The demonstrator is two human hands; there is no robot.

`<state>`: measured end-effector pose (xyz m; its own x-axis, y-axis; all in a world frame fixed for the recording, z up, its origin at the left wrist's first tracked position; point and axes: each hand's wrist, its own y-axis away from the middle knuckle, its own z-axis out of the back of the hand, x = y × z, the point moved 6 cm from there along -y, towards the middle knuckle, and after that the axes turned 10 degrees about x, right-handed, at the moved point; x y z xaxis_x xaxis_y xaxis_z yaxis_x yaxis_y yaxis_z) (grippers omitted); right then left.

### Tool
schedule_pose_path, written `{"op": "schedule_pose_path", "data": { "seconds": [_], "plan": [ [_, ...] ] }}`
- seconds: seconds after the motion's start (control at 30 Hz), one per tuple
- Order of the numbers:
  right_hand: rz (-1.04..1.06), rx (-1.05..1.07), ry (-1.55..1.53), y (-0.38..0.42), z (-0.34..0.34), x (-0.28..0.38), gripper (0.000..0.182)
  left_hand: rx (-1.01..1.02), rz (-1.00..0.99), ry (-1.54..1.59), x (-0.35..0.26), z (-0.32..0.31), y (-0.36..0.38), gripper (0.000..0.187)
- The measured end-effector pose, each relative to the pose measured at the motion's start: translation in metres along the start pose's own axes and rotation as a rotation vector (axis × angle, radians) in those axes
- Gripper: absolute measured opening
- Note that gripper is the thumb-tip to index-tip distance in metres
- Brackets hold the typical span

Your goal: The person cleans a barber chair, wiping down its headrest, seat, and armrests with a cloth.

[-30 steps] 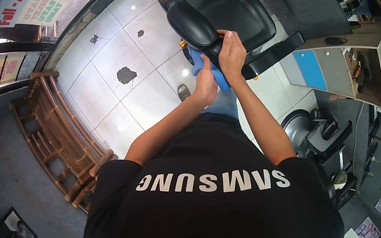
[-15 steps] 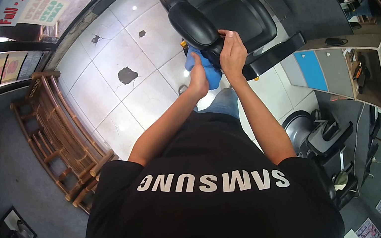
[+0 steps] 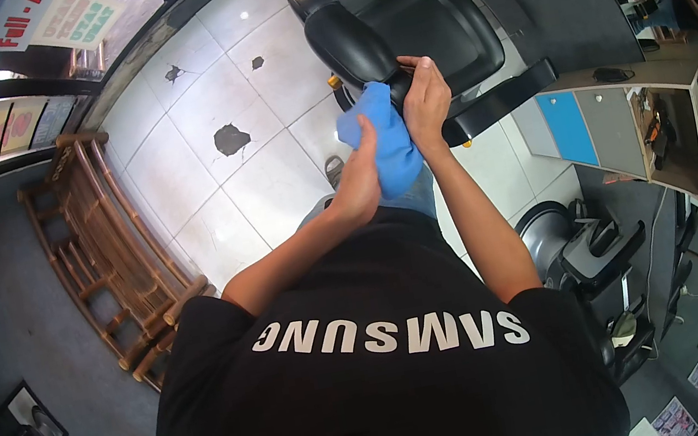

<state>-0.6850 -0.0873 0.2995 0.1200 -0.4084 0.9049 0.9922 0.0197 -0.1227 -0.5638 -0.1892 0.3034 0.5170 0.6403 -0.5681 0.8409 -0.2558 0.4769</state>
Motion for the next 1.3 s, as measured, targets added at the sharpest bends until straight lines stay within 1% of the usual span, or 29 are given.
{"op": "schedule_pose_path", "data": {
  "seconds": [0.07,0.1,0.17,0.2,0.23,0.27,0.3,0.33,0.37,0.43,0.47,0.5,0.57,0.6,0.67,0.7,0.8,0.9,0.93,1.0,1.03,1.07,1.13,1.17,1.23,1.3],
  "plan": [
    [-0.016,-0.004,-0.088,-0.001,0.001,-0.011,0.054,0.102,-0.035,0.021,-0.002,0.007,0.007,0.084],
    [-0.022,-0.007,-0.133,-0.003,0.001,-0.016,0.052,0.071,-0.069,0.014,-0.006,0.011,0.011,0.081],
    [-0.100,0.046,-0.345,-0.005,-0.001,-0.028,0.054,0.006,-0.135,0.001,-0.014,0.016,0.023,0.075],
    [-0.135,0.065,-0.454,-0.006,0.001,-0.031,0.055,-0.011,-0.232,-0.080,-0.021,0.021,0.026,0.074],
    [-0.090,0.034,-0.316,-0.005,0.012,-0.028,0.051,-0.031,-0.333,-0.157,-0.026,0.027,0.030,0.073],
    [-0.107,0.015,-0.301,0.002,0.019,-0.021,0.050,-0.051,-0.434,-0.233,-0.032,0.030,0.035,0.072],
    [-0.125,-0.004,-0.286,0.012,0.027,-0.012,0.050,-0.104,-0.497,-0.384,-0.041,0.029,0.042,0.065],
    [-0.140,-0.022,-0.271,0.023,0.034,-0.005,0.049,-0.030,-0.423,-0.558,-0.043,0.029,0.040,0.061],
    [-0.149,0.061,-0.371,0.036,0.035,0.002,0.050,0.044,-0.345,-0.729,-0.042,0.031,0.039,0.057],
    [-0.229,0.159,-0.750,0.066,0.023,0.036,0.054,0.189,-0.401,-1.050,-0.046,0.015,0.035,0.051],
    [-0.265,0.209,-0.940,0.074,0.017,0.051,0.056,0.264,-0.544,-1.200,-0.054,-0.009,0.031,0.049],
    [-0.384,0.181,-1.110,0.081,0.019,0.053,0.059,0.339,-0.688,-1.346,-0.056,-0.032,0.031,0.048],
    [-0.624,0.116,-1.448,0.091,0.020,0.051,0.065,0.411,-0.836,-1.552,-0.053,-0.060,0.035,0.054],
    [-0.632,0.089,-1.438,0.091,0.028,0.042,0.065,0.446,-0.911,-1.654,-0.050,-0.067,0.039,0.058],
    [-0.644,0.032,-1.420,0.088,0.049,0.017,0.066,0.613,-0.816,-1.637,-0.045,-0.067,0.038,0.054],
    [-0.539,0.004,-1.385,0.083,0.064,0.019,0.070,0.697,-0.763,-1.625,-0.042,-0.067,0.039,0.052],
    [-0.277,-0.197,-1.041,0.061,0.106,0.024,0.069,0.495,-0.952,-1.588,-0.092,-0.059,0.034,0.047],
    [-0.230,-0.071,-0.554,0.049,0.102,-0.018,0.072,0.221,-1.029,-1.461,-0.139,-0.027,-0.010,0.030],
    [-0.187,0.032,-0.317,0.042,0.081,-0.016,0.069,0.158,-1.062,-1.415,-0.154,-0.023,-0.028,0.028],
    [-0.055,0.169,0.170,0.031,0.039,-0.011,0.062,0.052,-1.054,-1.506,-0.176,-0.015,-0.072,0.029],
    [0.146,0.294,0.334,0.028,0.015,0.013,0.057,0.019,-1.044,-1.580,-0.178,-0.012,-0.092,0.029],
    [0.379,0.239,0.640,0.034,0.001,0.019,0.058,-0.013,-1.036,-1.653,-0.179,-0.010,-0.107,0.030],
    [0.374,0.215,0.634,0.042,0.004,0.015,0.059,-0.012,-1.022,-1.787,-0.167,-0.004,-0.127,0.031],
    [0.358,0.153,0.520,0.046,0.010,0.006,0.057,-0.013,-1.013,-1.852,-0.160,-0.002,-0.134,0.031],
    [0.330,0.031,0.290,0.061,0.024,-0.032,0.055,-0.030,-1.027,-1.850,-0.154,-0.001,-0.134,0.031],
    [0.149,-0.028,0.111,0.081,0.021,-0.098,0.054,-0.082,-1.063,-1.822,-0.155,-0.002,-0.133,0.030]
  ]
}}
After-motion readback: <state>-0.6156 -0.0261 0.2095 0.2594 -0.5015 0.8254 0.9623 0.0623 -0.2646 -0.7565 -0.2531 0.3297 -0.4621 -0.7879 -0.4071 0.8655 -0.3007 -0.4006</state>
